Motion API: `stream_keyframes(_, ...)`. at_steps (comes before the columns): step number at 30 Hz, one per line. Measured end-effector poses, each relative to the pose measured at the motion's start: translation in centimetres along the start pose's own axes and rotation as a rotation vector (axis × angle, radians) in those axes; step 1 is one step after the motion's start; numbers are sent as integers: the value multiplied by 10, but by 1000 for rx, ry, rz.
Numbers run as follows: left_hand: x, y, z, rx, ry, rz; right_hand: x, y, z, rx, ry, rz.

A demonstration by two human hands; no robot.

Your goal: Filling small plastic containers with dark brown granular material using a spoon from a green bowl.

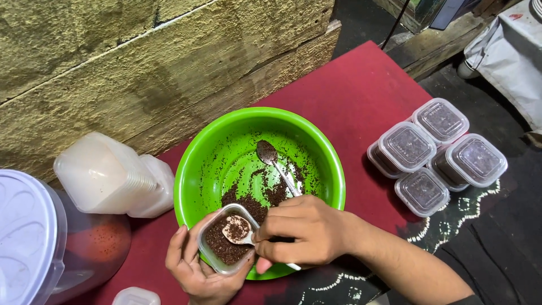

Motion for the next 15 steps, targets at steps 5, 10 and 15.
stream_keyframes(5, -1, 0, 5, 18, 4, 14, 0, 4, -4, 40, 12, 37)
stream_keyframes(10, 0, -1, 7, -46, 1, -2, -5, 2, -2, 8, 35, 25)
stream_keyframes(15, 0, 0, 2, -33, -58, -31, -8, 9, 6, -71, -51, -31)
Point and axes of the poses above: each hand's wrist, its own y-axis away from the middle knuckle, its own x-axis out of the back of the hand, z = x × y, the point moved 9 cm from there along -y, towards the middle knuckle, and after that the axes turned 15 degrees about -y, right-handed, at the moved point
